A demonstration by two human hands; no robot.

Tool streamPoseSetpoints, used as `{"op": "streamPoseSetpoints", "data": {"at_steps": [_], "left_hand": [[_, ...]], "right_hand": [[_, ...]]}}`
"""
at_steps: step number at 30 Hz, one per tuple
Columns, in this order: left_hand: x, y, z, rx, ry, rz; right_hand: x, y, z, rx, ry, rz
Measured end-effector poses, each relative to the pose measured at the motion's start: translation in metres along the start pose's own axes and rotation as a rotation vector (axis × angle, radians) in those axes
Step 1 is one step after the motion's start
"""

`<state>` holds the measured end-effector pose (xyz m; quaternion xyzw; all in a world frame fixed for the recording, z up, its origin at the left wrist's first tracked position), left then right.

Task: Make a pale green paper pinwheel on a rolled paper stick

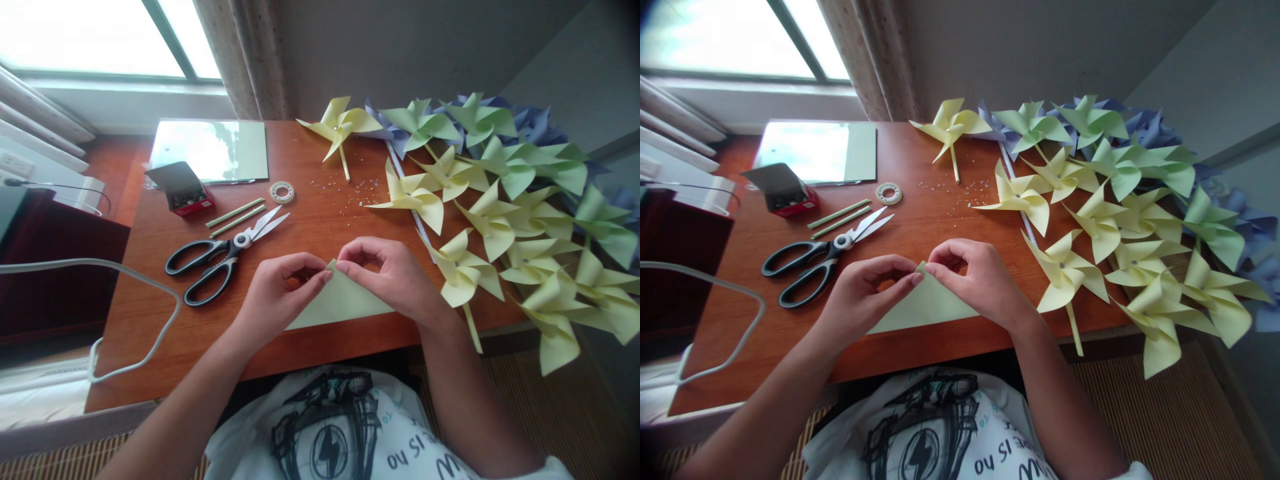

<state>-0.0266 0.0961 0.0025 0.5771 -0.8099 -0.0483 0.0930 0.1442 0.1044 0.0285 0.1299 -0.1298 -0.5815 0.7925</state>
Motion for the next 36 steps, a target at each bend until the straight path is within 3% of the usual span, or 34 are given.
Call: {"op": "streamPoseSetpoints", "data": {"at_steps": [11,13,16,18,23,27,36], "left_hand": [[-0.002,0.0,-0.001,-0.149,-0.077,-0.014],[-0.002,0.002,-0.006,-0.293,-0.127,-0.066],[0.004,0.003,-0.023,-0.677,-0.28,-0.218],[0.012,-0.005,-0.036,-0.901,-0.389,-0.245],[0.036,-0.037,-0.04,-1.114,-0.472,-0.073],[0.043,-0.057,-0.023,-1.213,-0.391,0.007],[0.04,-0.067,-0.003,-1.258,-0.286,0.109]], "right_hand": [[-0.005,0.0,0.006,0.125,0.149,0.008],[-0.012,0.0,0.001,0.16,0.155,-0.024],[-0.026,0.0,-0.008,0.23,0.15,-0.067],[-0.037,-0.001,-0.013,0.293,0.146,-0.075],[-0.051,-0.005,-0.021,0.403,0.123,-0.098],[-0.051,-0.01,-0.025,0.45,0.118,-0.1],[-0.053,-0.015,-0.033,0.511,0.106,-0.087]]}}
Point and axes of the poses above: each hand's wrist, its own x-axis away from the middle knuckle, its own y-axis out of the back of the hand, z = x × y, the point moved 5 cm from there along -x, towards the middle knuckle, and after that the axes turned 1 degree about y, right-handed, at the moved point
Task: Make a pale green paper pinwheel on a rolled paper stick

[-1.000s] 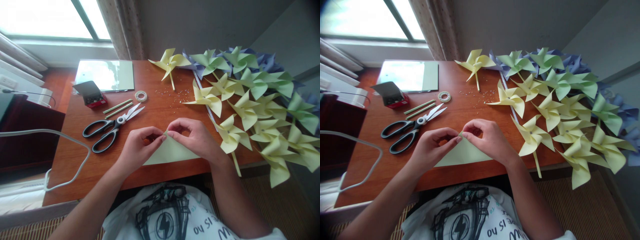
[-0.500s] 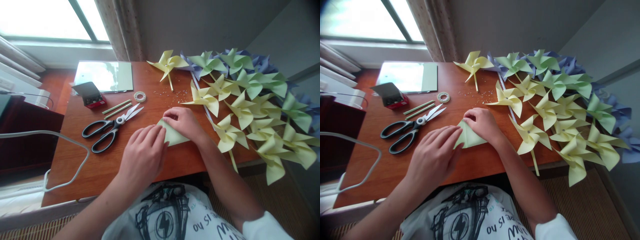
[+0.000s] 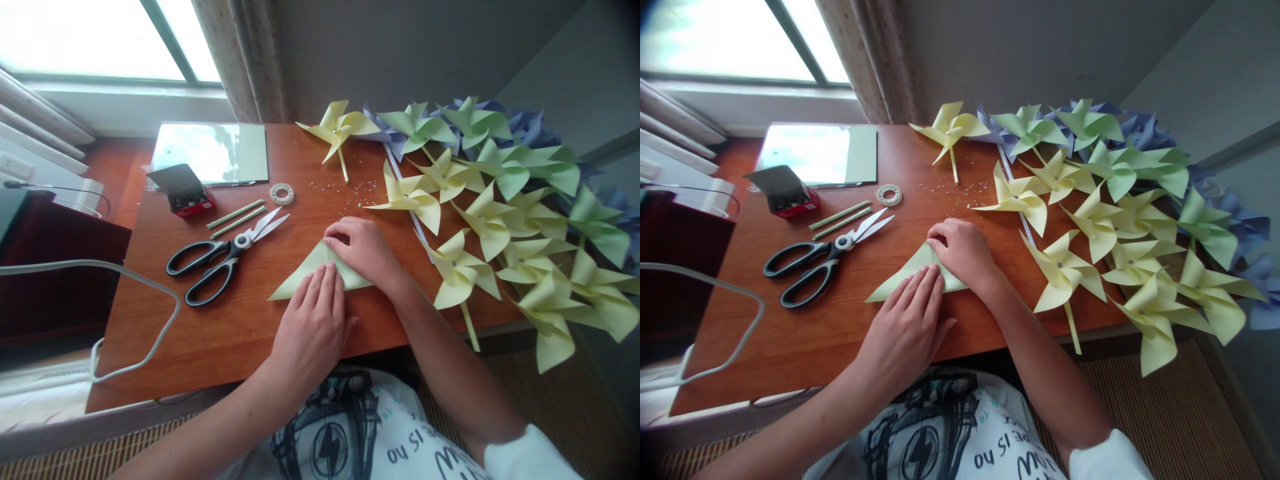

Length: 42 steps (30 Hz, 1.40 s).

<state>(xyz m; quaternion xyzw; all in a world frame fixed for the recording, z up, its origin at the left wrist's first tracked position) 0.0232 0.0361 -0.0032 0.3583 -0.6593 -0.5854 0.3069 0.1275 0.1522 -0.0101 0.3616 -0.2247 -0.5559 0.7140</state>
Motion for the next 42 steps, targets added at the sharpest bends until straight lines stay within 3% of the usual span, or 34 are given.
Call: {"op": "streamPoseSetpoints", "data": {"at_steps": [17,33,37,42], "left_hand": [[0.015,-0.018,-0.005,0.077,-0.05,0.031],[0.014,-0.019,-0.004,0.129,-0.058,0.006],[0.014,-0.021,-0.004,0.119,-0.05,0.015],[0.015,-0.021,-0.004,0.124,-0.058,0.014]], "right_hand": [[0.001,-0.006,0.0,0.102,0.014,-0.003],[0.002,-0.004,0.009,0.245,0.05,0.047],[0.019,0.008,0.014,0.267,0.079,-0.037],[0.065,0.024,0.015,0.164,0.137,-0.199]]}}
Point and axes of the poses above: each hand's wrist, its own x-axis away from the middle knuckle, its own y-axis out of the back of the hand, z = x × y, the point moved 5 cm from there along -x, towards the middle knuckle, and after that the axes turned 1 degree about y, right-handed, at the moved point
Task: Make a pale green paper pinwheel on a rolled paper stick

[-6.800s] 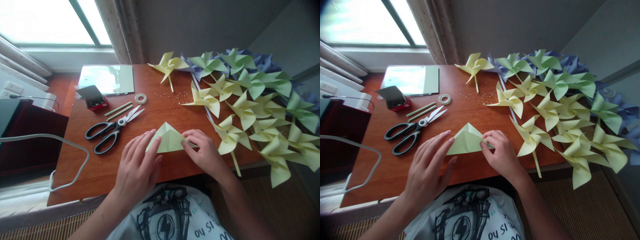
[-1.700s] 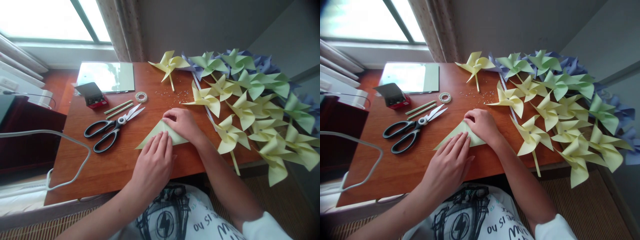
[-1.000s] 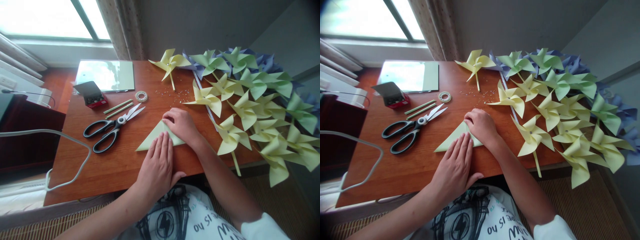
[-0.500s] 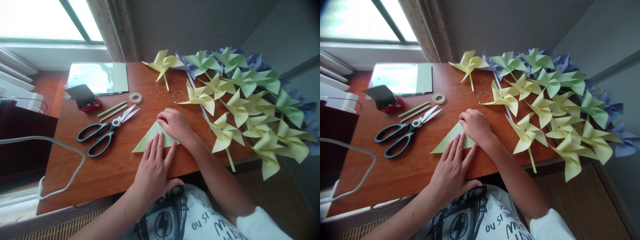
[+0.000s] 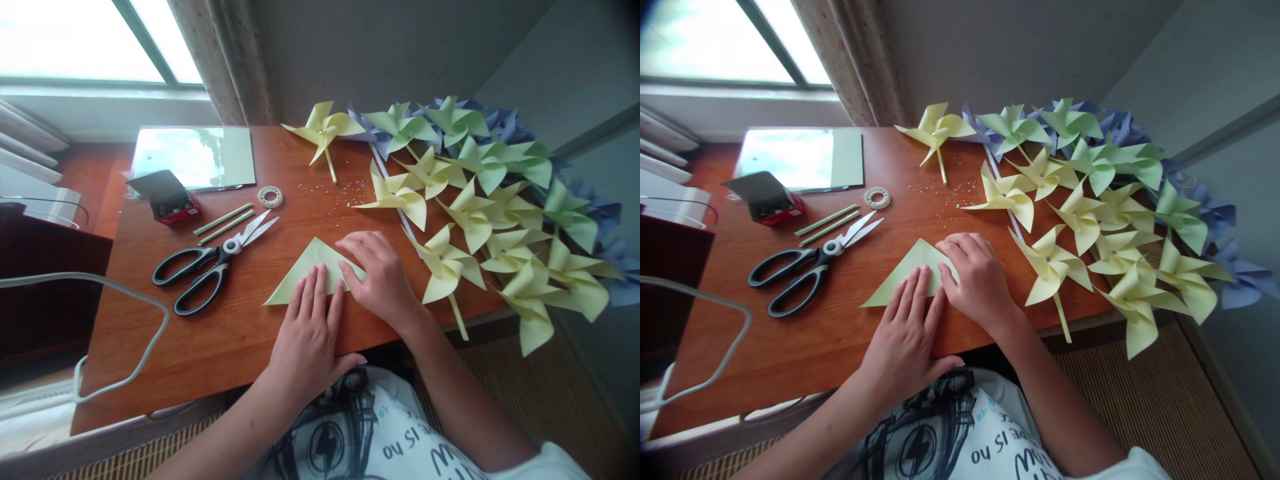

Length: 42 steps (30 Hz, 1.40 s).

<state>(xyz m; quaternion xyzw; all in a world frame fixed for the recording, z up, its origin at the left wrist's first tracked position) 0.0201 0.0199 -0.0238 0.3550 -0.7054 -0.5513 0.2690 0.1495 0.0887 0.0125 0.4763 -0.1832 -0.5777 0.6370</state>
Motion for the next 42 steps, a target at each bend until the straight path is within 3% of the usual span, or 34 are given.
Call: {"op": "streamPoseSetpoints", "data": {"at_steps": [4,10,19,24,27,32,42], "left_hand": [[0.001,0.0,0.0,0.002,-0.007,0.006],[0.0,0.0,-0.001,-0.028,-0.006,0.003],[-0.001,0.002,-0.002,-0.043,-0.009,-0.018],[0.0,0.002,-0.001,-0.058,-0.017,-0.03],[0.001,0.0,0.0,-0.062,-0.03,-0.051],[0.003,-0.003,0.001,-0.036,-0.037,-0.078],[0.007,0.008,0.015,-0.065,-0.16,-0.059]], "right_hand": [[0.028,-0.004,0.001,0.0,0.019,0.016],[0.039,-0.012,-0.006,0.047,-0.009,-0.024],[0.066,0.008,-0.03,0.114,-0.134,-0.181],[0.071,0.009,-0.013,0.049,-0.058,-0.236],[0.074,-0.004,0.005,-0.015,0.061,-0.172],[0.086,-0.022,0.017,0.121,0.048,-0.03],[0.084,-0.02,0.024,0.224,0.018,0.066]]}}
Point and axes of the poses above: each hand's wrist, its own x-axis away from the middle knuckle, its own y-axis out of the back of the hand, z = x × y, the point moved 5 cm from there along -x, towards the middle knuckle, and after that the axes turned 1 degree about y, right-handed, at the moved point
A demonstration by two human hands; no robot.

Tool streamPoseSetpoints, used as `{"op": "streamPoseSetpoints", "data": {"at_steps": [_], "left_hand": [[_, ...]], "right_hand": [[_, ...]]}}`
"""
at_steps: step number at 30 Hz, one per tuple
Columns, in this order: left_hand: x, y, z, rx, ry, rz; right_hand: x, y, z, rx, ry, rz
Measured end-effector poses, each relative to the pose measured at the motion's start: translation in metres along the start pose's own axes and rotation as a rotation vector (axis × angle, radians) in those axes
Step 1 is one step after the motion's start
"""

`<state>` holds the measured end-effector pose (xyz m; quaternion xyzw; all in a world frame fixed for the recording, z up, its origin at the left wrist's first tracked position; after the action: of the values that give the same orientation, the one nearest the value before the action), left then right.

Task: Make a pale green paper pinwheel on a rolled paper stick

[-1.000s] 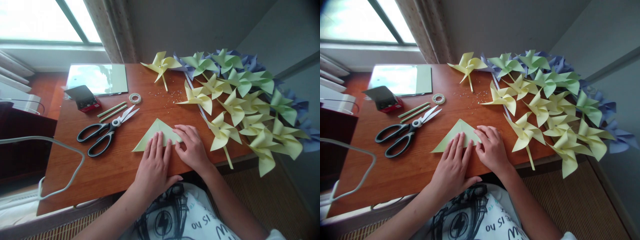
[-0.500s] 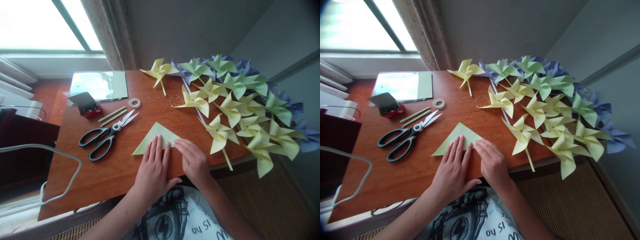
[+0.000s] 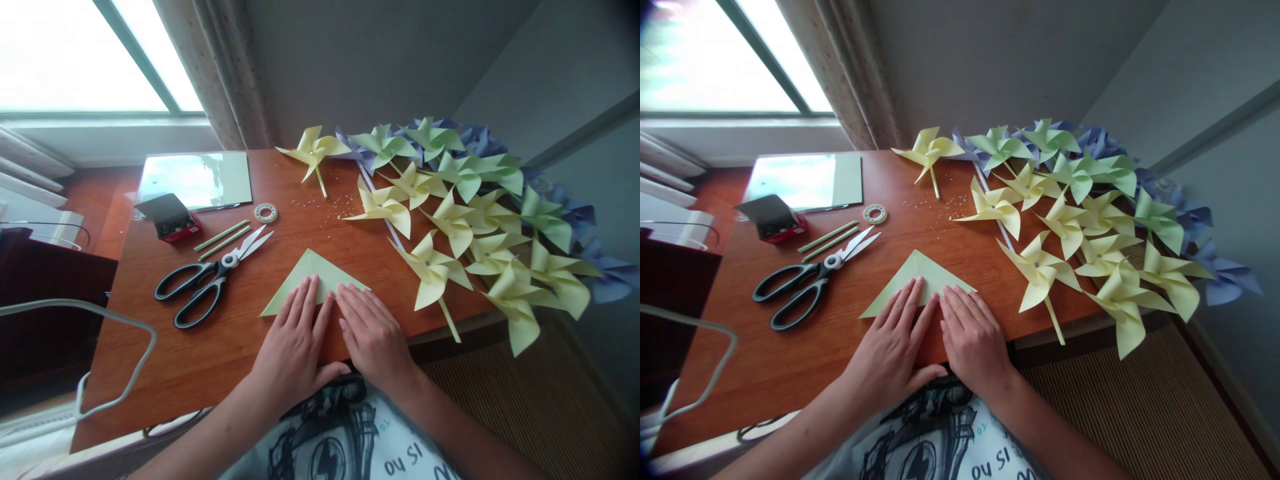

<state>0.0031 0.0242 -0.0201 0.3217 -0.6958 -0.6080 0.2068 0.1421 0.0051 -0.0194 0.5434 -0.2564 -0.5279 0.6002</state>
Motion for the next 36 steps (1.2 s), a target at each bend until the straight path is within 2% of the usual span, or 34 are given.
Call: {"op": "streamPoseSetpoints", "data": {"at_steps": [7,17,36], "left_hand": [[0.022,0.011,0.018,-0.08,-0.079,0.034],[0.068,0.023,0.035,-0.186,0.065,0.003],[0.089,0.024,0.038,-0.133,0.189,-0.05]], "right_hand": [[-0.003,0.003,0.001,-0.004,-0.006,0.011],[-0.001,0.003,0.001,-0.026,-0.019,-0.006],[-0.002,0.004,0.003,-0.039,-0.009,-0.037]]}}
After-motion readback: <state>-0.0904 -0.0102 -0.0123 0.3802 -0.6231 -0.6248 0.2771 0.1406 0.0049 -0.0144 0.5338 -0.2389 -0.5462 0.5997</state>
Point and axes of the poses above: each hand's wrist, its own x-axis away from the middle knuckle, its own y-axis out of the back of the hand, z = x × y, the point moved 5 cm from there along -x, towards the middle knuckle, and after that the axes turned 1 degree about y, right-handed, at the moved point
